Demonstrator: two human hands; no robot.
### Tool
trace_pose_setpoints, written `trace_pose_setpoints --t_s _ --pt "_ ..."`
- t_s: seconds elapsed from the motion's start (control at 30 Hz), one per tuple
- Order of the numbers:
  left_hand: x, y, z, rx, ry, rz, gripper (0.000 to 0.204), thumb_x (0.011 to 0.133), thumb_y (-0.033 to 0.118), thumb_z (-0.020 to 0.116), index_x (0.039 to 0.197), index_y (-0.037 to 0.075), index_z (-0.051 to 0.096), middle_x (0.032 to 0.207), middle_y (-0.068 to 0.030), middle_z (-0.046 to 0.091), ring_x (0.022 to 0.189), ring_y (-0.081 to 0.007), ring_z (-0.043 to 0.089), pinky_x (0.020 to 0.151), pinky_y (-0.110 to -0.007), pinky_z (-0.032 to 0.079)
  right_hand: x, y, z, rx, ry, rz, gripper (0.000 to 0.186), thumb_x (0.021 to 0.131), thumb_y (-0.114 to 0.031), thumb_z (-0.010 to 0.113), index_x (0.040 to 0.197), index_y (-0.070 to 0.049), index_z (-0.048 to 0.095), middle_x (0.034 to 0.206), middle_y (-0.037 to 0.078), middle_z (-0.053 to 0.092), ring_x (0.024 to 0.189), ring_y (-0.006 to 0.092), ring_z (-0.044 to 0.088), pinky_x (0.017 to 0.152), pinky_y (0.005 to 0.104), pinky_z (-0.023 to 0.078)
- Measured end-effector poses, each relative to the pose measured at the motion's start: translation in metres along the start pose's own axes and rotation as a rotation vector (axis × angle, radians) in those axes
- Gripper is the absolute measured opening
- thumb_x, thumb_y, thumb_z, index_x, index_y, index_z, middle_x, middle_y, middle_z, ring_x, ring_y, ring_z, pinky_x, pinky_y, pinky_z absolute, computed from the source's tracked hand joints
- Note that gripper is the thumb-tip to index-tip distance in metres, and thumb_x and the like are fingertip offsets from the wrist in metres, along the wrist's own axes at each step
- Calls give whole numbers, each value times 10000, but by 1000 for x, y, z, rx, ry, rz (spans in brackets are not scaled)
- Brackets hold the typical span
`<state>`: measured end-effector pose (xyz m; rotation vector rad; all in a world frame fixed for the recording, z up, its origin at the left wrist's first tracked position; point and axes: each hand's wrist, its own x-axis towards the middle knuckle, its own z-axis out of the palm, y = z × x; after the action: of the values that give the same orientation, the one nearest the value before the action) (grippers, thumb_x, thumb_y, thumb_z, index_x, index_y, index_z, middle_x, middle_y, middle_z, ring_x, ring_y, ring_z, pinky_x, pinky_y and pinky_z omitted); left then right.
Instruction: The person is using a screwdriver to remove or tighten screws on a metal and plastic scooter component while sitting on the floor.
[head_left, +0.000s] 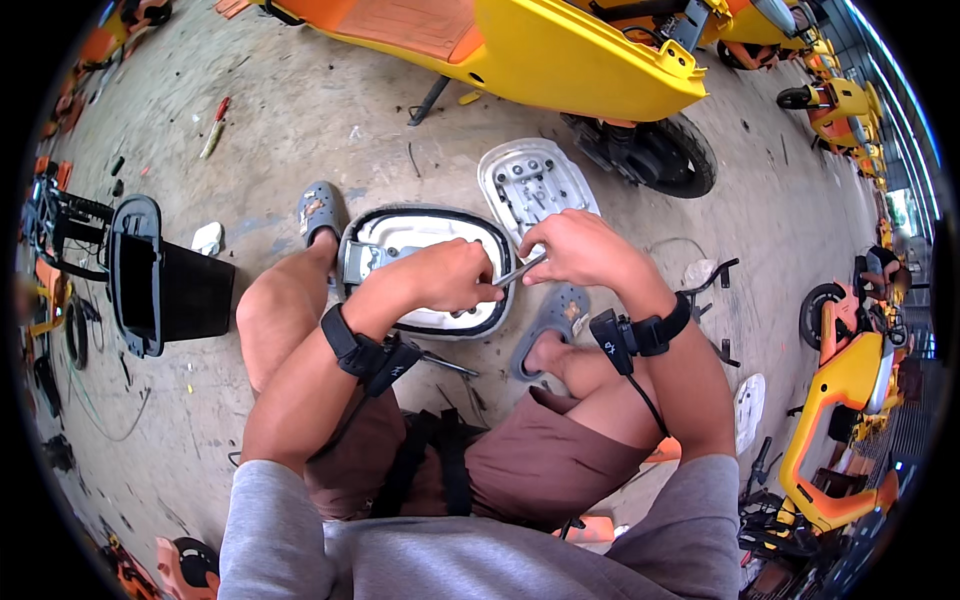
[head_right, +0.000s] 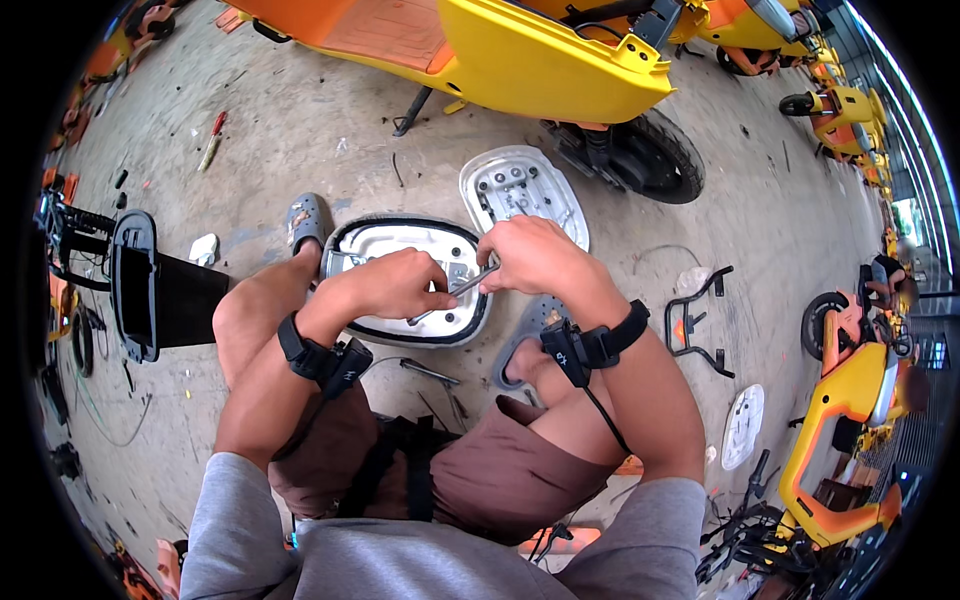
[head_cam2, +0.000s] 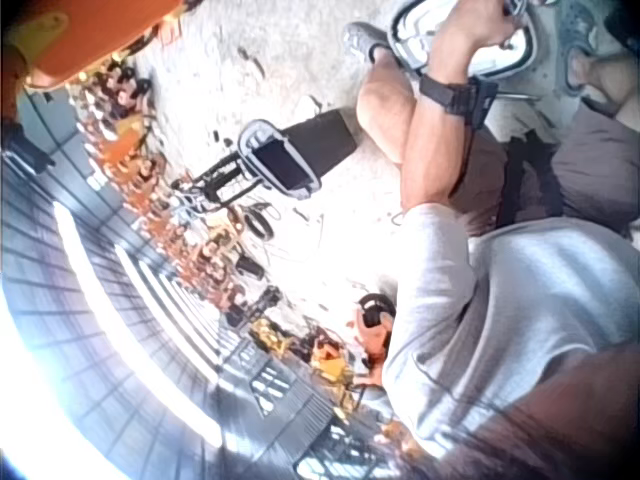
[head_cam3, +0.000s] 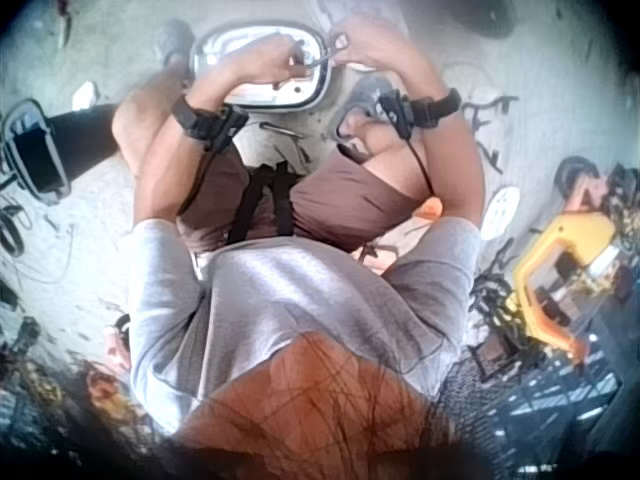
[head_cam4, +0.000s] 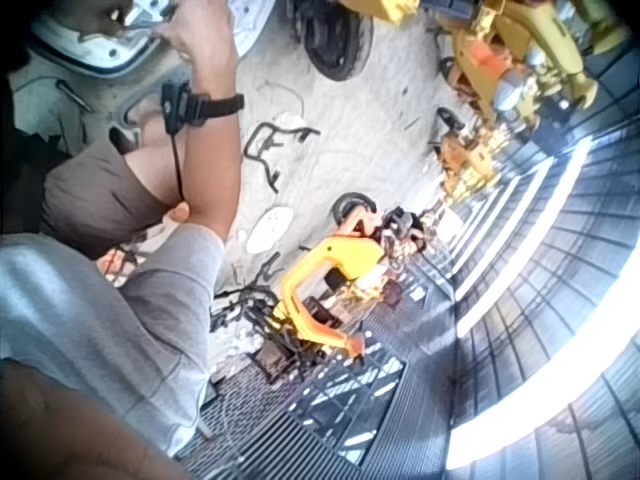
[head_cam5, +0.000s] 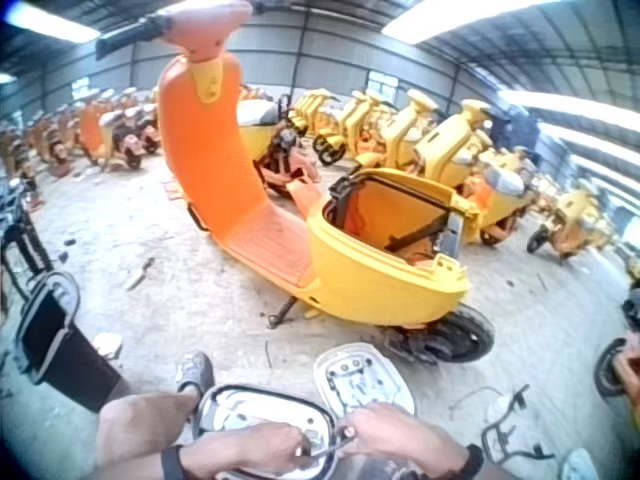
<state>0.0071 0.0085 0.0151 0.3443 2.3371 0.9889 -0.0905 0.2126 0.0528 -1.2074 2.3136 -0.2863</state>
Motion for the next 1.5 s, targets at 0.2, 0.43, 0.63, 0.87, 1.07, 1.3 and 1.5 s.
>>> trace_pose_setpoints --t_s 0.2,0.43,0.63,0.87,1.07,1.3,1.5 --pt "-9 21 -16 -130 -145 -215 370 1010 264 631 880 -68 732 672 -133 718 551 -212 704 557 -341 562 2 -8 -3 199 -132 135 252 822 -228 794 1000 -50 797 685 115 718 661 229 717 692 360 538" --pt "-9 19 -12 -143 -161 -213 344 1026 227 592 917 -69 726 656 -113 718 551 -193 718 549 -316 577 3 -9 -2 241 -124 135 220 812 -180 796 981 -40 801 691 114 724 631 201 704 636 344 534" --pt "-8 24 -10 -153 -163 -211 331 1027 214 590 928 -73 724 661 -128 718 568 -197 723 560 -320 586 0 -5 -1 267 -129 130 192 811 -149 790 971 -44 806 687 109 723 611 187 698 590 339 528" --pt "-9 24 -6 -155 -117 -184 328 1029 198 594 893 -73 722 640 -121 707 552 -199 714 531 -316 581 0 -4 -3 289 -132 127 182 814 -123 780 974 -41 807 684 101 723 593 164 687 564 319 524" --pt "-8 22 -1 -60 -49 -136 347 1027 213 596 844 -56 719 592 -110 682 525 -201 698 546 -335 571 2 0 0 346 -111 128 186 804 -102 788 965 -9 800 712 111 736 626 165 715 601 304 557" --pt "-6 19 7 5 13 -103 350 1026 215 587 830 -42 721 568 -102 664 514 -208 684 577 -355 558 3 2 -1 344 -119 130 187 798 -111 797 956 -11 801 726 116 742 649 173 726 626 308 559" --pt "-6 20 14 10 107 -91 335 1018 218 597 849 -40 726 560 -114 651 518 -225 683 597 -367 558 5 4 -3 322 -127 146 216 799 -136 801 974 -10 797 747 119 752 675 177 731 667 315 553"
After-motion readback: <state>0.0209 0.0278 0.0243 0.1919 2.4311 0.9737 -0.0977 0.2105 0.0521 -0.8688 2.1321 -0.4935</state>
